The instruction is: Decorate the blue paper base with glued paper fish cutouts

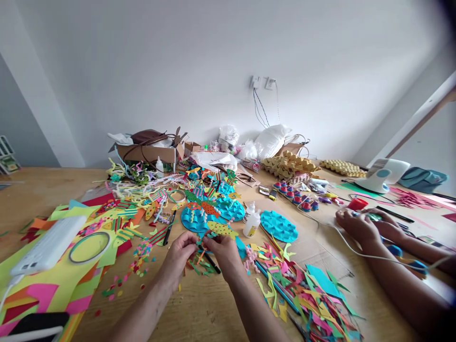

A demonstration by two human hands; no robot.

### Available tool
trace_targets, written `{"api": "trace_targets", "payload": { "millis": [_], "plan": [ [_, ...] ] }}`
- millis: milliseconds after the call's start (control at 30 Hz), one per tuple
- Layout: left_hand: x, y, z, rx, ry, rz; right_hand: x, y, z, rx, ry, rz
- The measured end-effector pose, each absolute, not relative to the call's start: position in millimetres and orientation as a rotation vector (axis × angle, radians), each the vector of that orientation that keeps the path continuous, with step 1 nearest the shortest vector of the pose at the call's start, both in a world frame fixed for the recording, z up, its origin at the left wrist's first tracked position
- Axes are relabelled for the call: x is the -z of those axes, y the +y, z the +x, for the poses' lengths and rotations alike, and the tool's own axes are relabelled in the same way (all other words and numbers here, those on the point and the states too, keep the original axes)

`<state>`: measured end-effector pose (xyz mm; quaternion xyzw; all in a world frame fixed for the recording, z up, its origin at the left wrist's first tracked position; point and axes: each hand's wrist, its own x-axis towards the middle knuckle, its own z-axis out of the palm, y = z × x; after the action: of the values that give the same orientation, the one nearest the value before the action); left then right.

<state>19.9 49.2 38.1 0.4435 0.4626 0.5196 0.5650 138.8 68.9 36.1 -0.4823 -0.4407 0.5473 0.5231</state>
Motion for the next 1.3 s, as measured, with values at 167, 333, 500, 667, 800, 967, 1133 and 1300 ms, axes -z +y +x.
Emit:
{"api": "trace_targets", "payload": {
  "millis": [167,333,500,667,800,967,1133,1300],
  "plan": [
    [-39,60,15,-1.16,1.133,1.159,-47,75,149,-1.139,-1.269,-1.135],
    [-32,86,-13,-1.029,1.501,1.76,-49,95,156,-0.69,-1.653,-1.452],
    [-17,104,-24,-0.726,1.652,2.358,-41,119,147,-0.59,-1.776,-1.673],
    [-5,105,-17,-0.64,1.709,2.556,-34,130,135,-0.517,-1.834,-1.822],
    [0,100,-13,-0.631,1.708,2.613,-32,130,129,-0.446,-1.867,-1.917],
    [-4,97,-6,-0.586,1.736,2.638,-29,132,128,-0.412,-1.903,-1.953],
    [-4,97,-2,-0.553,1.773,2.653,-26,134,127,-0.417,-1.926,-1.944],
    [1,99,-1,-0.515,1.804,2.692,-24,135,126,-0.425,-1.922,-1.94]
  ]
}}
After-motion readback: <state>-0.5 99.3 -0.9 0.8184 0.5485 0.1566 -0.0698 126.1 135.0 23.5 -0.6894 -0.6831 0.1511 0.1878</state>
